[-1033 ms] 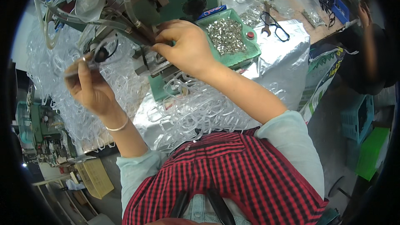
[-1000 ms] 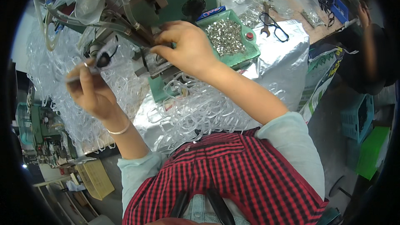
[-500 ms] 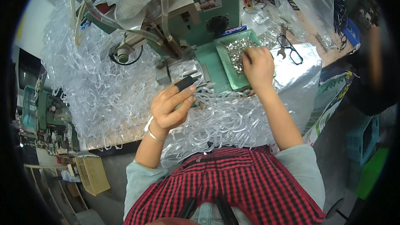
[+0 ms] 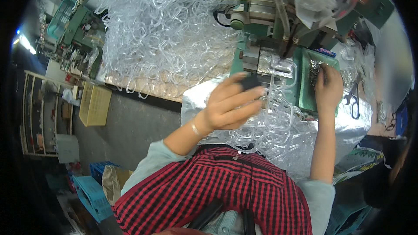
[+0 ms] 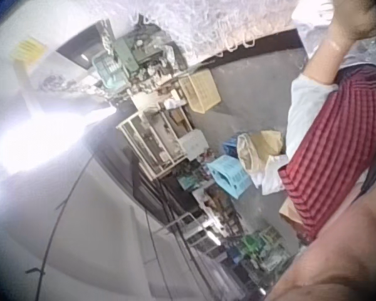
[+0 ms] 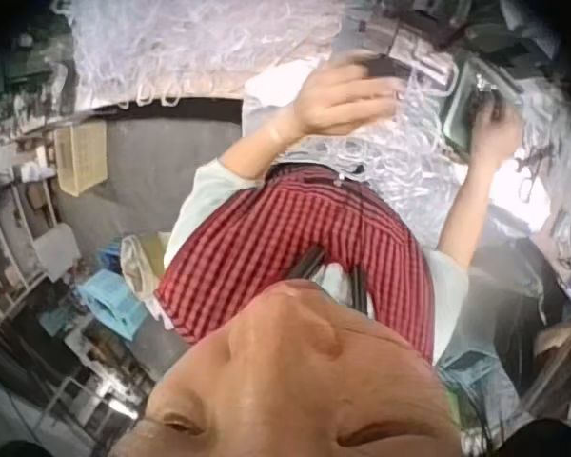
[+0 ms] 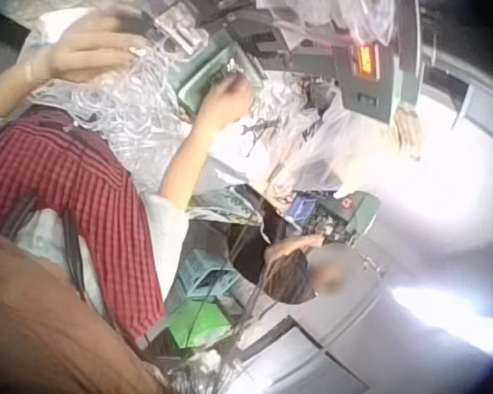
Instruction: The person repeatedly picks up small clear plastic pieces and metal pins, inserts the pins into the plastic pieces, and places the assembled units into a green tray. The process is continuous and repetitive throughout the clip.
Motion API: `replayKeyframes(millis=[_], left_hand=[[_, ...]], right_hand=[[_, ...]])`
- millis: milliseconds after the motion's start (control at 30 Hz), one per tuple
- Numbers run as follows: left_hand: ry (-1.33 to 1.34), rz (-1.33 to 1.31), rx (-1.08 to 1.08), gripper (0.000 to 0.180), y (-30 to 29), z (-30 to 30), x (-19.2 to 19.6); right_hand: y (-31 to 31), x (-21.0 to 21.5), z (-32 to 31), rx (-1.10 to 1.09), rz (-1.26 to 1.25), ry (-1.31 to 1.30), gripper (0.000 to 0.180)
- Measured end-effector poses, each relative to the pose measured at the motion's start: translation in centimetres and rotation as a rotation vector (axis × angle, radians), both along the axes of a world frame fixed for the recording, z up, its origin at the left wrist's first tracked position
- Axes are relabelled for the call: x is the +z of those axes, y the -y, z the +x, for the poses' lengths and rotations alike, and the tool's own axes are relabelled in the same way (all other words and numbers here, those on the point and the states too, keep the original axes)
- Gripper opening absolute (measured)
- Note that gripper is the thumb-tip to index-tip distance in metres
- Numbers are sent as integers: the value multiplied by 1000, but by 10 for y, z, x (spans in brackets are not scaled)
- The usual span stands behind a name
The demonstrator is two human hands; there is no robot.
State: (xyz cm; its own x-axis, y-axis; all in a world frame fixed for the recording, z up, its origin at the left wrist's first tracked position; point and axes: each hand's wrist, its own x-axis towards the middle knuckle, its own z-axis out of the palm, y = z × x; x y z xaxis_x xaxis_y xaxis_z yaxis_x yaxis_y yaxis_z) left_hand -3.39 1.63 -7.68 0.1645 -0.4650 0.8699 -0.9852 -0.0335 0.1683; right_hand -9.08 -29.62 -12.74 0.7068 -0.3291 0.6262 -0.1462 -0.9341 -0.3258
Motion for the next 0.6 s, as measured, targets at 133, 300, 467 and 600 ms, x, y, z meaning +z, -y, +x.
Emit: replayKeyframes(millis=[133,300,467,600], left_hand=[[-151,-362,721,22,-104,6,0],[-156,184,1005,17,-184,67,14],[-128,496,893,23,-191,103,-42],[-153,295,847,31,-196,103,-63]], right_hand=[[-12,-4,-18,9,392,108,17],[-27,15,-7,74,590,141,16],[-32,15,2,107,663,127,16],[-18,0,-24,9,452,151,14]])
